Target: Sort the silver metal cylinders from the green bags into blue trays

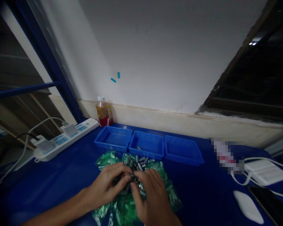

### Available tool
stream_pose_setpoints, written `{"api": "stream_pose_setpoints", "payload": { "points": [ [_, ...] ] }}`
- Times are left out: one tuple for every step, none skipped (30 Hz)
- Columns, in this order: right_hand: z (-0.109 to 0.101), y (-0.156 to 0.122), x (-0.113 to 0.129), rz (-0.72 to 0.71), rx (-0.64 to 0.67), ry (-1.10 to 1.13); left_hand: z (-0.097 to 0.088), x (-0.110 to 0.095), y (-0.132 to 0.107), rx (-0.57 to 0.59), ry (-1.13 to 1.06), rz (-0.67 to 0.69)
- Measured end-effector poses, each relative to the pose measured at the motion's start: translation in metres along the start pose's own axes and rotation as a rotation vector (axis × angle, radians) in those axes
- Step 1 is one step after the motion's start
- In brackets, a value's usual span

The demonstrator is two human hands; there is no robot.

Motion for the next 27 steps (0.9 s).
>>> {"api": "stream_pose_setpoints", "payload": {
  "points": [
    [0.000,0.000,0.003,-0.021,-0.002,-0.016,0.001,0.003,0.000,0.004,-0.006,-0.022],
    [0.001,-0.001,0.005,-0.041,0.004,-0.027,0.003,0.005,0.000,0.014,-0.012,-0.036],
    [0.002,-0.001,0.006,-0.056,0.012,-0.031,0.005,0.007,-0.001,0.026,-0.018,-0.043],
    [0.004,-0.002,0.007,-0.062,0.018,-0.032,0.007,0.007,-0.001,0.039,-0.022,-0.044],
    [0.005,-0.002,0.006,-0.059,0.023,-0.030,0.009,0.007,-0.001,0.052,-0.024,-0.045],
    [0.005,-0.003,0.006,-0.053,0.025,-0.028,0.011,0.007,-0.002,0.065,-0.027,-0.046],
    [0.006,-0.003,0.005,-0.047,0.026,-0.028,0.012,0.007,-0.002,0.076,-0.029,-0.050],
    [0.006,-0.003,0.004,-0.044,0.028,-0.033,0.012,0.007,-0.002,0.083,-0.029,-0.055],
    [0.007,-0.003,0.004,-0.043,0.032,-0.039,0.012,0.007,-0.002,0.089,-0.027,-0.060],
    [0.007,-0.003,0.003,-0.040,0.039,-0.045,0.012,0.007,-0.002,0.093,-0.022,-0.061],
    [0.008,-0.003,0.002,-0.038,0.046,-0.049,0.012,0.007,-0.001,0.101,-0.015,-0.060],
    [0.008,-0.003,0.001,-0.036,0.051,-0.051,0.012,0.007,-0.001,0.117,-0.004,-0.058],
    [0.008,-0.002,0.000,-0.031,0.057,-0.051,0.013,0.007,-0.001,0.137,0.013,-0.056],
    [0.009,-0.002,-0.003,-0.023,0.058,-0.051,0.015,0.007,0.000,0.164,0.037,-0.051],
    [0.008,-0.002,-0.006,-0.013,0.056,-0.052,0.017,0.007,0.000,0.195,0.071,-0.045],
    [0.007,-0.002,-0.009,0.001,0.048,-0.056,0.019,0.007,0.000,0.224,0.117,-0.039],
    [0.005,-0.001,-0.014,0.017,0.039,-0.061,0.020,0.008,0.000,0.251,0.170,-0.036],
    [0.004,-0.001,-0.018,0.034,0.029,-0.068,0.022,0.008,-0.001,0.276,0.227,-0.036],
    [0.002,0.000,-0.023,0.050,0.021,-0.073,0.024,0.009,-0.002,0.302,0.280,-0.039],
    [0.000,0.000,-0.027,0.063,0.014,-0.077,0.026,0.010,-0.003,0.328,0.327,-0.043],
    [-0.002,0.001,-0.030,0.073,0.008,-0.080,0.028,0.012,-0.005,0.349,0.365,-0.050],
    [-0.003,0.002,-0.033,0.082,0.004,-0.083,0.030,0.013,-0.006,0.367,0.393,-0.057],
    [-0.004,0.002,-0.035,0.089,0.002,-0.085,0.032,0.013,-0.007,0.381,0.414,-0.061],
    [-0.005,0.003,-0.037,0.095,0.001,-0.089,0.033,0.014,-0.008,0.389,0.430,-0.065],
    [-0.006,0.004,-0.038,0.101,0.001,-0.095,0.034,0.014,-0.008,0.391,0.443,-0.068],
    [-0.006,0.004,-0.039,0.107,0.002,-0.100,0.034,0.015,-0.008,0.389,0.452,-0.068],
    [-0.006,0.005,-0.039,0.111,0.004,-0.103,0.034,0.015,-0.008,0.386,0.460,-0.066]
  ]
}}
Point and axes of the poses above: each hand's wrist, its own y-axis towards the middle knuckle, its own z-axis out of the palm, x = y × z, the point moved 10 cm from there along y, towards the middle knuckle, and after that the axes turned 4 degrees about x, right-handed, at the moved point
